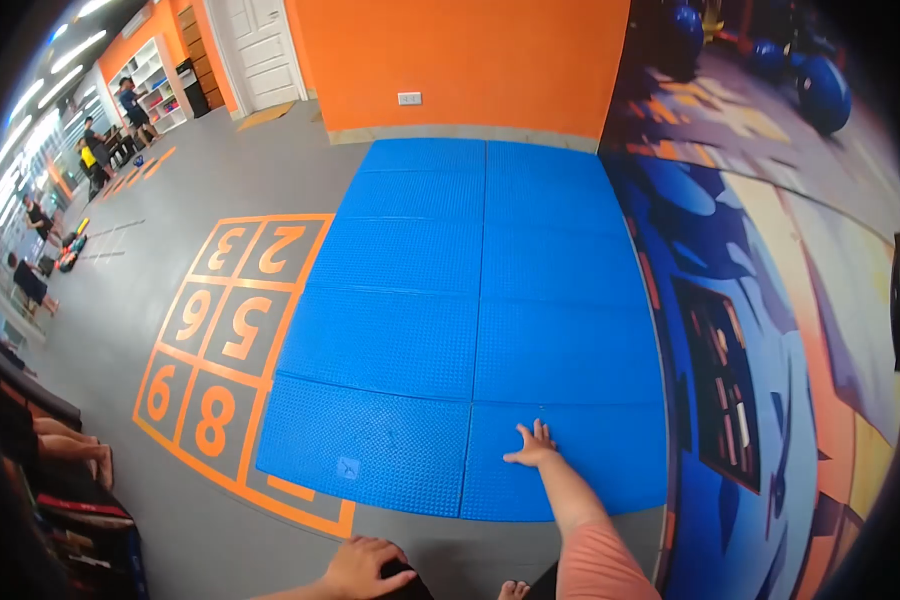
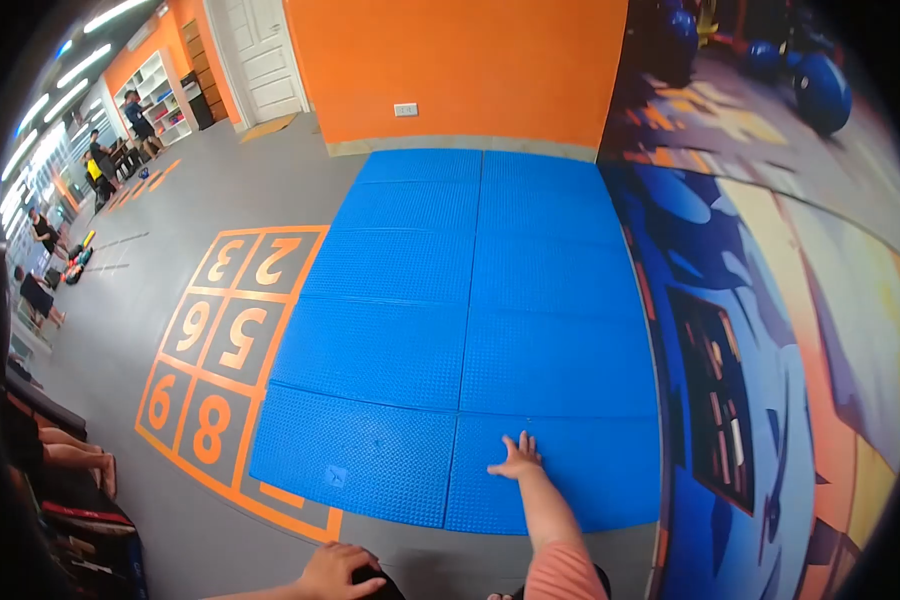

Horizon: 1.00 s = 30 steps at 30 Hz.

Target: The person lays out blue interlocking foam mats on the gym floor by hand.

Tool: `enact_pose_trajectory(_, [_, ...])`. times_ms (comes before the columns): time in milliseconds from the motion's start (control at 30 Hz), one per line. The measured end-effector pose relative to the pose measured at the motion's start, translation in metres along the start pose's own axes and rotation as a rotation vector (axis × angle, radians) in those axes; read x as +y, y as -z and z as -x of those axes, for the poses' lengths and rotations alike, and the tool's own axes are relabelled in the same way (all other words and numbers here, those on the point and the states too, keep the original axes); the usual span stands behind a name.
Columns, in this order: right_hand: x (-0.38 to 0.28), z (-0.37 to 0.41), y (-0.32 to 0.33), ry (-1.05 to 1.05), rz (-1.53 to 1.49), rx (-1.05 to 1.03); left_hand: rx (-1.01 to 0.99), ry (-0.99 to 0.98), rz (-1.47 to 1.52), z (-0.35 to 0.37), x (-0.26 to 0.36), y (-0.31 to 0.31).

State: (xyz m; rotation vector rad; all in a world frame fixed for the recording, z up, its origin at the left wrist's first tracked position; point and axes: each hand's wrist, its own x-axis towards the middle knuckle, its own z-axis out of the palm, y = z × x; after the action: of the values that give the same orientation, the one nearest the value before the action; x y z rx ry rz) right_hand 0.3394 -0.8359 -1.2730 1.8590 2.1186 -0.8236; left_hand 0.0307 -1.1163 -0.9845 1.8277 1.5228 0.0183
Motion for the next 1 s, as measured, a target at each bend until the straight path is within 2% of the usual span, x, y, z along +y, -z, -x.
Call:
enact_pose_trajectory(33, [0.0, 0.003, 0.027, -0.024, -0.062, -0.376, 0.167, -0.073, 0.064, 0.0, -0.014, -0.021])
enact_pose_trajectory(67, [-0.001, 0.02, 0.052, -0.03, -0.039, -0.364, 0.184, -0.084, 0.081, 0.002, -0.017, -0.022])
enact_pose_trajectory(133, [-0.01, 0.085, 0.107, 0.246, -0.438, -0.325, 0.27, -0.051, 0.048, 0.011, -0.017, -0.018])
enact_pose_trajectory(167, [-0.019, 0.138, 0.133, 0.332, -0.422, -0.182, 0.285, -0.048, 0.058, 0.016, -0.015, -0.014])
enact_pose_trajectory(233, [-0.03, 0.226, 0.164, 0.51, -0.3, -0.087, 0.293, -0.065, 0.079, 0.026, -0.014, -0.009])
enact_pose_trajectory(300, [-0.033, 0.297, 0.162, 0.633, -0.213, -0.114, 0.312, -0.121, 0.086, 0.035, -0.011, -0.005])
enact_pose_trajectory(333, [-0.034, 0.329, 0.151, 0.769, 0.071, 0.139, 0.332, -0.11, 0.091, 0.038, -0.011, -0.001])
enact_pose_trajectory(433, [-0.036, 0.338, 0.153, 0.777, 0.073, 0.168, 0.308, -0.194, 0.058, 0.055, -0.012, 0.002])
enact_pose_trajectory(533, [-0.042, 0.333, 0.148, 0.769, 0.091, 0.124, 0.317, -0.145, 0.052, 0.065, -0.016, 0.003])
enact_pose_trajectory(633, [-0.052, 0.333, 0.147, 0.805, 0.149, 0.172, 0.331, -0.085, 0.058, 0.072, -0.022, -0.001])
enact_pose_trajectory(800, [-0.052, 0.35, 0.159, 0.872, 0.105, 0.06, 0.289, 0.001, 0.137, 0.114, -0.016, -0.001])
enact_pose_trajectory(867, [-0.057, 0.359, 0.165, 0.93, 0.075, 0.027, 0.242, 0.032, 0.076, 0.131, -0.007, -0.001])
enact_pose_trajectory(967, [-0.059, 0.366, 0.166, 0.916, 0.031, -0.135, 0.205, 0.081, -0.025, 0.144, 0.014, 0.01])
enact_pose_trajectory(1000, [-0.058, 0.371, 0.164, 0.952, 0.054, -0.138, 0.239, 0.104, -0.017, 0.155, 0.024, 0.017])
